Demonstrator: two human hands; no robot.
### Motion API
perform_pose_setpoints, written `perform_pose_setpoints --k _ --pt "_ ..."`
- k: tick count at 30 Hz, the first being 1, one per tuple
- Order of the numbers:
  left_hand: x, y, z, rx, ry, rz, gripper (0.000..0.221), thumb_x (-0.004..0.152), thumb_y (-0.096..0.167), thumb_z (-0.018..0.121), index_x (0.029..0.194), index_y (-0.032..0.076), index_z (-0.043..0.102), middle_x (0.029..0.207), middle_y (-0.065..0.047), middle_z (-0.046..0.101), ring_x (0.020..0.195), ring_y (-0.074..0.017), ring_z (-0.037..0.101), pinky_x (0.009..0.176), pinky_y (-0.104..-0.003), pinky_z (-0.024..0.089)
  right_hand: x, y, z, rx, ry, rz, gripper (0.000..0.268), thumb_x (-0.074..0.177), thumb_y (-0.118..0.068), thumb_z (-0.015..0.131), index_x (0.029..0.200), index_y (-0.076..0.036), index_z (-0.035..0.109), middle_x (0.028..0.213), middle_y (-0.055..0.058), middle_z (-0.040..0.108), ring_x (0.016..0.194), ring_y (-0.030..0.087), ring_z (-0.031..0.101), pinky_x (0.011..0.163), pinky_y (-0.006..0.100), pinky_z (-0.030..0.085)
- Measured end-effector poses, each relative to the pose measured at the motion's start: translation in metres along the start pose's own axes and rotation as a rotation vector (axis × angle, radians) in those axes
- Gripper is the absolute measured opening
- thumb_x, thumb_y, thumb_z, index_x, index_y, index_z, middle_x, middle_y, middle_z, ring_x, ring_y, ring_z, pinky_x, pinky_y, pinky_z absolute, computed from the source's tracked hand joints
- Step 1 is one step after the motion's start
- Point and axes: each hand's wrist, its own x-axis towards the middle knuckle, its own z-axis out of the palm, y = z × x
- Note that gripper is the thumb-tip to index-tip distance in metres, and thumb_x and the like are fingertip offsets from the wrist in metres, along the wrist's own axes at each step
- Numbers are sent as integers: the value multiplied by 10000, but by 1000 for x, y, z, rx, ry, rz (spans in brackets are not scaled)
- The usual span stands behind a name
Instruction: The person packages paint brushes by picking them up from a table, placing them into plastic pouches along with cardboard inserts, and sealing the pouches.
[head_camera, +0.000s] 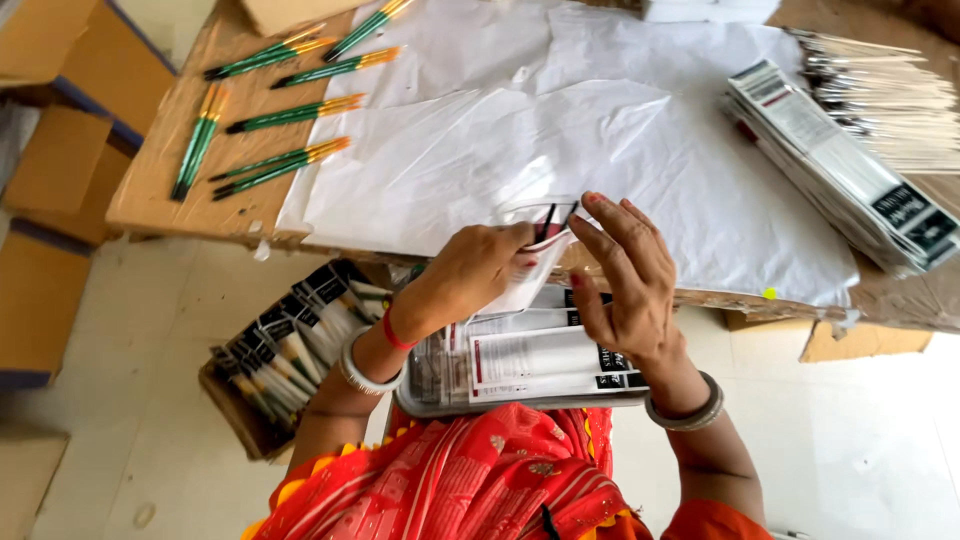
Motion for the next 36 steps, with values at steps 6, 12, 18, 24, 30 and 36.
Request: perform_pose_setpoints --k 6,12,18,24,30,36 --pt "0 3 -2 -61 30 127 275 902 -36 596 1176 -23 576 937 -241 704 868 -412 698 703 -463 562 3 0 8 -43 -164 -121 655 1017 -468 572 1412 54 576 1376 173 638 1321 346 599 1172 547 423" --pt "2 5 0 -81 47 91 227 933 14 655 1154 -7 608 895 -239 701 818 -418 694 656 -476 541 -1 2 10 -3 9 -113 713 1053 -596 418 1448 -7 490 1355 224 627 1298 401 592 1107 497 496" --pt "-4 -12 14 13 29 67 131 978 58 663 1074 4 592 864 -230 691 837 -432 689 680 -515 518 -1 9 2 322 133 -24 776 1102 -639 351 1473 38 425 1328 230 631 1212 330 624 1072 446 503" --pt "-8 2 -17 -80 73 16 108 977 61 725 1028 15 642 812 -148 735 657 -254 729 572 -384 540 -21 8 -1 405 265 215 494 1132 -431 525 1342 15 549 1343 186 608 1261 279 612 1136 396 488" --pt "-19 2 -29 -256 284 148 161 1026 66 806 1072 65 652 939 -85 765 793 -149 771 657 -302 596 -29 12 34 521 -152 419 394 875 -111 828 1204 49 681 1248 158 643 1096 232 639 947 333 525" --pt "-49 -14 -32 -96 50 127 214 1034 32 766 1210 47 645 1010 -87 755 734 -142 710 606 -286 553 -41 36 13 513 -197 466 246 940 -33 795 1180 11 761 1107 118 722 962 142 638 868 302 504"
